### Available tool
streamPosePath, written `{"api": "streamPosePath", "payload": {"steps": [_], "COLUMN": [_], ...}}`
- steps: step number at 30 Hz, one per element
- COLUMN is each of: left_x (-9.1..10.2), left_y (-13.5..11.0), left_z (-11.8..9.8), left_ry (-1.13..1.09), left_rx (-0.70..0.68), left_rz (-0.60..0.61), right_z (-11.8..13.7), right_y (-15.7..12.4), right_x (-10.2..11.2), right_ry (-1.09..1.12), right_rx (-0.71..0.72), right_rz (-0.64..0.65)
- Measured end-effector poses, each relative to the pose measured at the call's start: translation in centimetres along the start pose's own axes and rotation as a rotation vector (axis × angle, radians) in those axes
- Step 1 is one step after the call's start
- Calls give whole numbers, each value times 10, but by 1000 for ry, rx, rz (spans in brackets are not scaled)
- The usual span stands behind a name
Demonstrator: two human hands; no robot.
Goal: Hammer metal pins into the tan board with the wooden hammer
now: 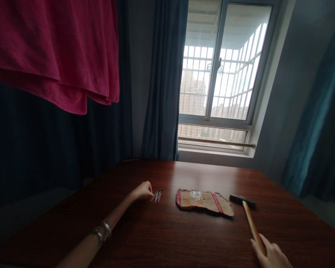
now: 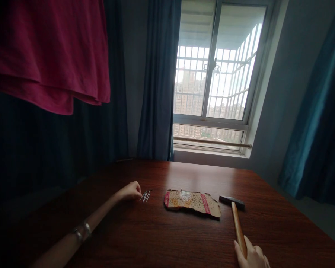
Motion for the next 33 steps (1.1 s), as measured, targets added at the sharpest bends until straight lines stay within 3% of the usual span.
{"api": "streamPosePath", "payload": {"steps": [15, 19, 22, 25, 29, 33], "left_x": [0, 6, 10, 3, -31, -69], "left_y": [-1, -2, -4, -14, -36, -52], "left_z": [-7, -12, -34, -86, -149, -181], "left_ry": [97, 77, -79, -318, -527, -641], "left_rx": [50, 24, -53, -284, -443, -471], "left_rz": [-89, -94, -106, -78, 23, 95], "right_z": [-13, -12, 26, 96, 186, 227], "right_y": [9, 4, -10, -24, -34, -25], "right_x": [0, 18, 41, 41, 18, -18], "right_ry": [55, 46, 193, 495, 767, 968], "right_rx": [6, -19, 108, 312, 473, 491], "right_rz": [-39, -201, -347, -236, -34, 91]}}
Point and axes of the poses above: each hand's wrist, its own y-axis towards the middle knuckle, its own x-axis out of the back of the hand, z = x × y, the point moved 10 cm from there along y, towards the middle knuckle, and after that the axes turned 2 degrees about -y, right-handed, at the moved point
